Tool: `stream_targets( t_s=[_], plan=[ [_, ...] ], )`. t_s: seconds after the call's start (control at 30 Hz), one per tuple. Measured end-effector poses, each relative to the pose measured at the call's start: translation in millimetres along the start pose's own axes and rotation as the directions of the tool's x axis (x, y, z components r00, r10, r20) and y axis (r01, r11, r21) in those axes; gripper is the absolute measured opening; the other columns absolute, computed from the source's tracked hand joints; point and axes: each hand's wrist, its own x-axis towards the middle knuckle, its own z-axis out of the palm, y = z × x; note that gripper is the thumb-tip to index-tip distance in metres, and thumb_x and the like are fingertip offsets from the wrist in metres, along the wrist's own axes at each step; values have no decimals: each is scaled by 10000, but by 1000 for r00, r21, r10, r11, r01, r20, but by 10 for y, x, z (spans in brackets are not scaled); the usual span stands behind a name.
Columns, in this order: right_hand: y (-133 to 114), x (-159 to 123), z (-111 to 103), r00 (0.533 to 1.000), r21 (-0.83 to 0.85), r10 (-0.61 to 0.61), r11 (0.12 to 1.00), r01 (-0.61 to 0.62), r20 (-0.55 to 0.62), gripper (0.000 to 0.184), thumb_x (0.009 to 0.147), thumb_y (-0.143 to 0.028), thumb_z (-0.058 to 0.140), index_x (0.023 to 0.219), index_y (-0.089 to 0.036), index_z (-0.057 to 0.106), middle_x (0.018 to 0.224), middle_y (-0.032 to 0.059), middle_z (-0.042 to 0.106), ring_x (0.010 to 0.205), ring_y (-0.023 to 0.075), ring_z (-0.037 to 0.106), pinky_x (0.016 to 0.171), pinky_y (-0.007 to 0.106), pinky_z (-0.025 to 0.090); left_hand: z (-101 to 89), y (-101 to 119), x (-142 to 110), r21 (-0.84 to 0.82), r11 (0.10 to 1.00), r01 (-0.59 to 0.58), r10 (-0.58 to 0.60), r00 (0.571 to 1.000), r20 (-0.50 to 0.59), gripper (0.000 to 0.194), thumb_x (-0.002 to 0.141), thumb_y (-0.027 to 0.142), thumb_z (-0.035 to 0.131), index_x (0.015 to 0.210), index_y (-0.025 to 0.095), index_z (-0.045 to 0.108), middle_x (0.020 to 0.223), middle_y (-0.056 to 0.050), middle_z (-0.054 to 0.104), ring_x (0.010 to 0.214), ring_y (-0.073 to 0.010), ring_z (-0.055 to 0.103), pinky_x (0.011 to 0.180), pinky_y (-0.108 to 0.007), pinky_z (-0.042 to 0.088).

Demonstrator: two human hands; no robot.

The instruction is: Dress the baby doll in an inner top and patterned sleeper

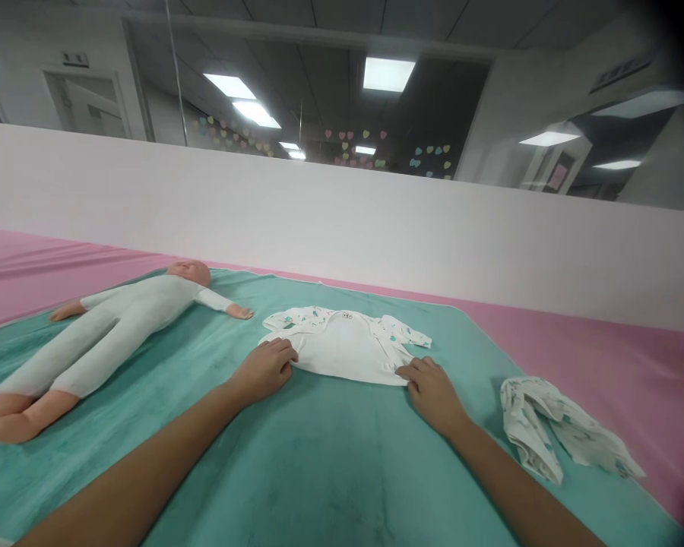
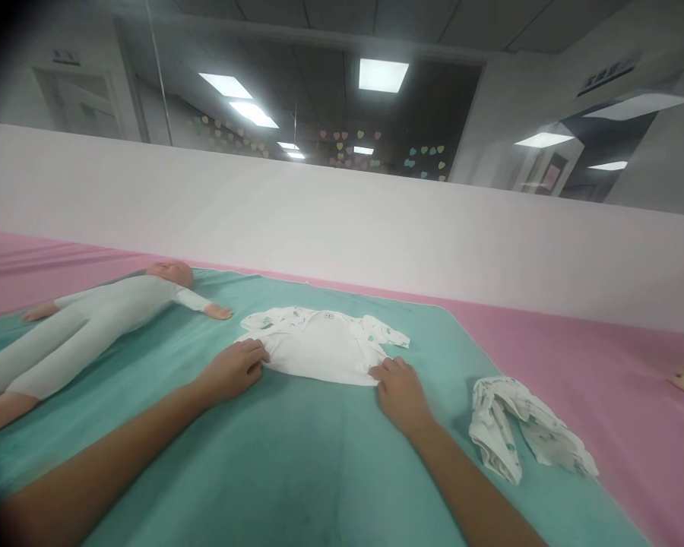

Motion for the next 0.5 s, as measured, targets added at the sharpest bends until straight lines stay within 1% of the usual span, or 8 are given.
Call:
stream_targets(
  t_s=[0.23,0.37,0.5],
  plan=[
    [-22,3,-25,999,-39,30,999,-29,34,444,741,-15,337,885,-283,660,736,17,524,780,163,409,707,278,304,-37,66,19,1,1000,16,-16,1000,5,166,704,110,414,772,199,537,808,-9,556,775,-163,480,686,-282,337],
    [-30,19,-32,999,-63,31,998,-29,31,443,723,1,339,847,-266,670,716,20,530,776,160,419,714,282,301,-36,71,17,-8,1000,27,-27,999,26,139,695,115,412,741,195,516,775,-6,546,746,-159,469,671,-285,329],
    [-24,21,-35,997,-56,62,997,-60,35,414,705,3,348,815,-243,663,721,16,558,786,158,438,722,284,305,-24,75,10,-17,999,30,-29,999,43,122,693,121,408,718,192,504,750,-3,544,719,-155,465,662,-290,326]
  ],
)
